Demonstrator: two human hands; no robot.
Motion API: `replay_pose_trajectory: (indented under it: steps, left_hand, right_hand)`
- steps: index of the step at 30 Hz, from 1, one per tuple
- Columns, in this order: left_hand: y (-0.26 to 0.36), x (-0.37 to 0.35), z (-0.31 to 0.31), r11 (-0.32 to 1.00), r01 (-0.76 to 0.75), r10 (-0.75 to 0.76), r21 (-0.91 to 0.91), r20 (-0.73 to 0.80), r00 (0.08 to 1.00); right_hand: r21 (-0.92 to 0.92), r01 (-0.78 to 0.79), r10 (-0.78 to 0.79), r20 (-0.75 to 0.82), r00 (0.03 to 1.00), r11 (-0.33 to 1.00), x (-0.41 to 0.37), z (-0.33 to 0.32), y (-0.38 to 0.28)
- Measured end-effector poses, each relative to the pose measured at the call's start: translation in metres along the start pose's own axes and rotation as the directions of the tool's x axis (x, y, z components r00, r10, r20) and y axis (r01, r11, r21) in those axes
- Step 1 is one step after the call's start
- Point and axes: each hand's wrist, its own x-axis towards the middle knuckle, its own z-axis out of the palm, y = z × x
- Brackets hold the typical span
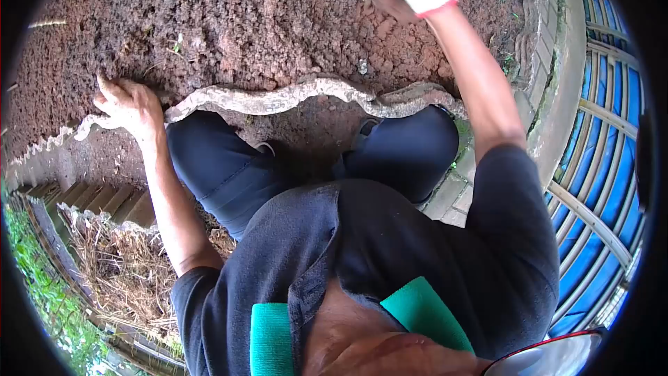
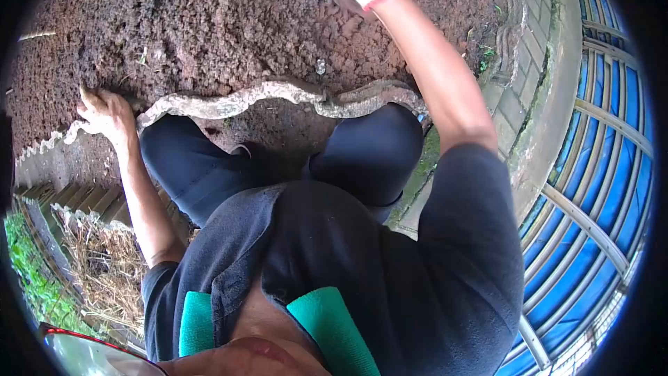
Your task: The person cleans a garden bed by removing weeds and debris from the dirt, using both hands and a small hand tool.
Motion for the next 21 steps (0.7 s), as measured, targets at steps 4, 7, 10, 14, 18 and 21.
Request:
replay_pose_trajectory:
  steps: [4,7,10,14,18,21]
  left_hand:
    - [0.010,0.007,-0.014,0.995,0.092,-0.090,-0.028,0.077,0.993]
    - [0.001,0.005,-0.008,0.988,0.107,-0.099,-0.108,0.080,0.992]
    - [-0.001,0.007,-0.009,0.996,0.076,-0.071,-0.056,0.087,0.994]
    - [-0.006,0.000,-0.017,0.998,0.055,-0.053,-0.016,0.086,0.995]
    - [-0.002,0.004,-0.006,0.999,0.044,-0.044,-0.007,0.010,0.999]
    - [-0.002,0.005,-0.007,0.997,0.070,-0.069,-0.018,0.056,0.996]
  right_hand:
    - [0.490,0.100,0.012,-0.220,0.975,0.866,-0.010,-0.036,-0.089]
    - [0.478,0.215,-0.098,-0.258,0.961,0.851,0.010,-0.039,-0.087]
    - [0.212,-0.045,0.059,-0.062,0.996,0.976,0.004,-0.013,0.019]
    - [-0.161,0.121,-0.152,-0.198,0.968,0.980,-0.023,0.016,0.051]
    - [-0.161,0.187,-0.195,-0.037,0.980,0.969,-0.023,-0.065,-0.020]
    - [0.349,0.090,-0.027,-0.183,0.983,0.933,-0.025,-0.087,-0.062]
